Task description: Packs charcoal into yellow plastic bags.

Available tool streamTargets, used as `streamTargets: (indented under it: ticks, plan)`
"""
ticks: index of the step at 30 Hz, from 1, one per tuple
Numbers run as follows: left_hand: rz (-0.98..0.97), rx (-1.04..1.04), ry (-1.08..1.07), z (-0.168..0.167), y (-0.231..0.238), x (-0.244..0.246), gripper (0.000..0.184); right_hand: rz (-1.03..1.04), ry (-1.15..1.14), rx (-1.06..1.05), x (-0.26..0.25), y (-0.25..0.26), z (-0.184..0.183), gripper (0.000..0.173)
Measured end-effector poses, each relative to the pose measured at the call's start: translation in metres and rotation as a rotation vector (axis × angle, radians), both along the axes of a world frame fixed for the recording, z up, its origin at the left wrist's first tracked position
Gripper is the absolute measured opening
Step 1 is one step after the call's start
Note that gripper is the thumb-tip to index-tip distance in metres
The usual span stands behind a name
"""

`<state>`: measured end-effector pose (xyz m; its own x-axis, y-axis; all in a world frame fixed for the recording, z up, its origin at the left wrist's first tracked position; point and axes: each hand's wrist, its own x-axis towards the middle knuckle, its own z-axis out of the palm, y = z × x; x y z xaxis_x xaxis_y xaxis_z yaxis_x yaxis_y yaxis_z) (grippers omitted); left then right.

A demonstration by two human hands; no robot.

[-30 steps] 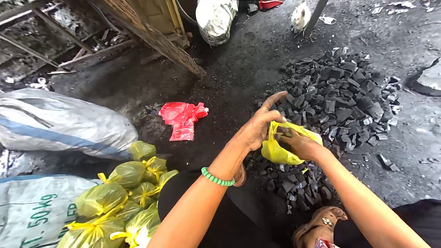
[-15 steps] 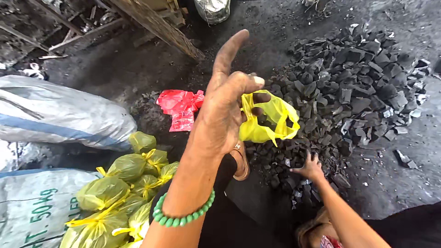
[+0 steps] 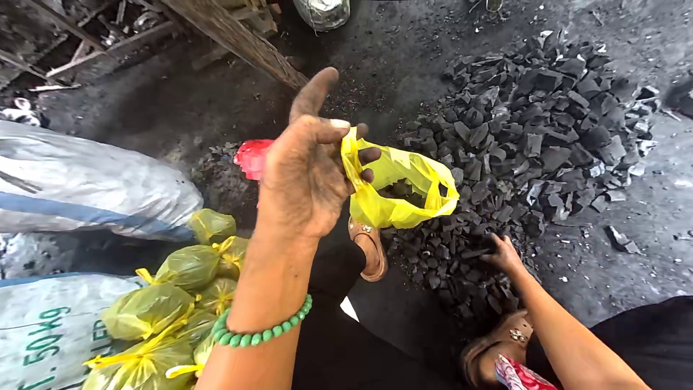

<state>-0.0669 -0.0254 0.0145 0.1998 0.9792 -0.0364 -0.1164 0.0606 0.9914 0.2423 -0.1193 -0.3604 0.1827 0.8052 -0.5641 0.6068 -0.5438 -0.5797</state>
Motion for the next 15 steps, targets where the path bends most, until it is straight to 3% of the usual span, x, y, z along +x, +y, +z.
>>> streamTargets:
  ticks: [3,6,8,11,13,15]
  plan:
    - [-0.067,-0.043,0.007,-0.01,0.0,0.013,0.06,-0.247,0.352,0.09,0.019,0.004,0.024,0.035]
    - [-0.168,-0.095,0.054,-0.025,-0.002,0.031,0.063,-0.343,0.714,0.286,0.027,0.011,0.069,0.03]
    - [-0.242,-0.129,0.11,-0.035,-0.005,0.045,0.067,-0.298,0.948,0.503,0.027,0.019,0.102,0.029]
    - [-0.372,-0.175,0.161,-0.046,-0.009,0.062,0.07,0.044,1.252,0.71,0.013,0.034,0.156,0.028]
    - [-0.47,-0.201,0.171,-0.048,-0.011,0.069,0.071,0.206,1.206,0.705,-0.005,0.045,0.183,0.029]
    - [-0.541,-0.212,0.153,-0.047,-0.013,0.075,0.072,0.244,0.812,0.715,-0.033,0.05,0.202,0.032]
